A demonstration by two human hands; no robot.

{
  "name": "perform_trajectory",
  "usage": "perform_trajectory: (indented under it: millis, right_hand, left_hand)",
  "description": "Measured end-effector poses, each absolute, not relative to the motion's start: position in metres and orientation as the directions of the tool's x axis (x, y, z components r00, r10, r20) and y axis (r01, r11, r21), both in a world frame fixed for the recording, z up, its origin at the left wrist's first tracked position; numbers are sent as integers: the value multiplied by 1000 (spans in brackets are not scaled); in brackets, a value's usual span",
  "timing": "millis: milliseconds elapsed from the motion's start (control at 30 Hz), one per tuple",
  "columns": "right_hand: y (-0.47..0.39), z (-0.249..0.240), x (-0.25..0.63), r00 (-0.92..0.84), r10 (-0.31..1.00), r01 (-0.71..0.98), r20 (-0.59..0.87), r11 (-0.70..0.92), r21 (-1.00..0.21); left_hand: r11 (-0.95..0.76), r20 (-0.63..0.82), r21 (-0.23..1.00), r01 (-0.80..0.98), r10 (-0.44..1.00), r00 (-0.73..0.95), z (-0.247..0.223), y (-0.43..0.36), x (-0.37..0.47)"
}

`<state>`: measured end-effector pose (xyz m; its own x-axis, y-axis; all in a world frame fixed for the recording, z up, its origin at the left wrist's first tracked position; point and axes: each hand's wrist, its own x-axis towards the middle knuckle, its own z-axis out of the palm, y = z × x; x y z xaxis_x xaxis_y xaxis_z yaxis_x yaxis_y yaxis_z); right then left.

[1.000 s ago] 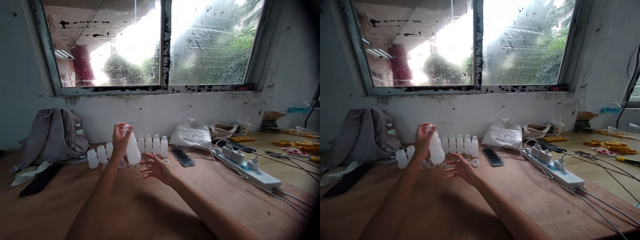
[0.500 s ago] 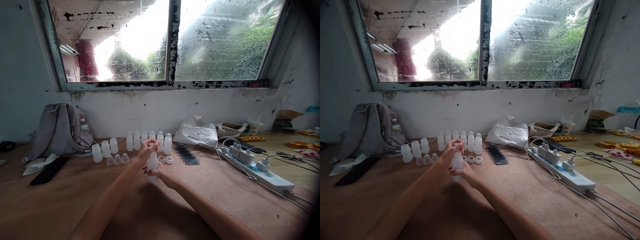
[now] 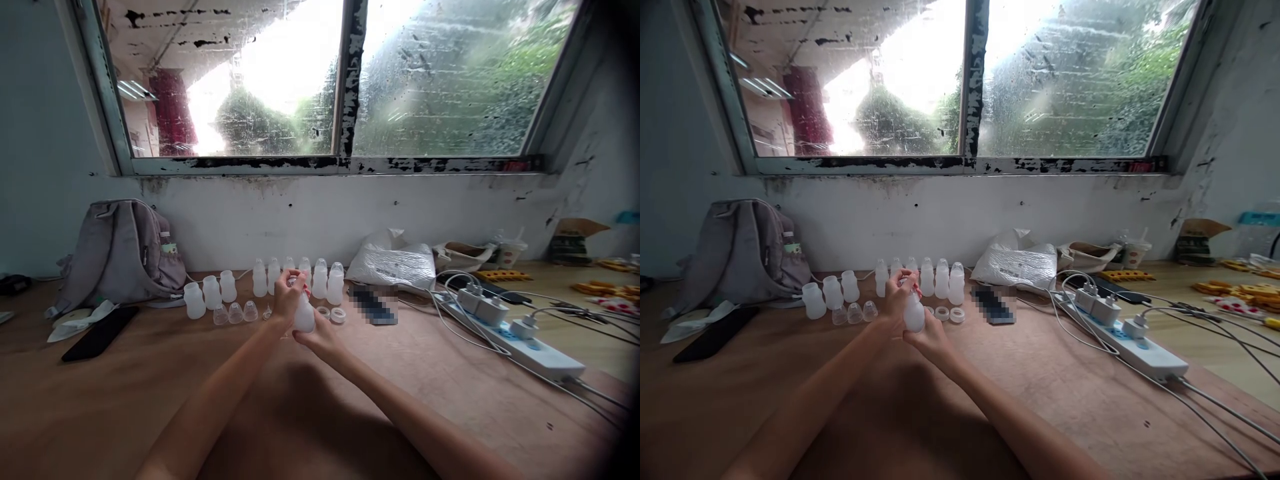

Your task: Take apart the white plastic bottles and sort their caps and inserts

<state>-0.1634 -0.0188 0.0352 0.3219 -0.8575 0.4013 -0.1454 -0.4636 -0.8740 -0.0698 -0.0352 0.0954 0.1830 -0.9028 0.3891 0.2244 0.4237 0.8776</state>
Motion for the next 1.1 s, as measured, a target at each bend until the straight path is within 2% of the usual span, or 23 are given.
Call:
perform_trajectory:
  millis: [133,300,533,733,833,1000,1100]
  right_hand:
    - [-21,30,-162,261,-839,-360,478,-544,-758]
    - [-15,35,-160,148,-846,-686,513,-461,-563]
    - [-5,47,-160,157,-775,-821,612,-447,-356]
    - [-1,53,-163,220,-716,-900,663,-412,-146]
    - [-3,54,-165,236,-744,-886,625,-429,-175]
    - [-14,52,-175,304,-841,-805,447,-478,-352]
    - [-20,49,-179,321,-855,-743,407,-494,-452]
  left_hand:
    - [428,369,875,227,-893,258,93,-39,-69]
    - [469,367,834,291,-865,341,97,-37,-71]
    - [501,276,803,325,-794,542,105,-32,-76]
    - [458,142,777,432,-796,588,104,-36,-73]
    - [421,84,775,471,-808,583,101,-40,-72]
    - [229,-128,762,605,-864,487,93,-50,-69]
    - [225,-158,741,633,-857,490,90,-53,-70]
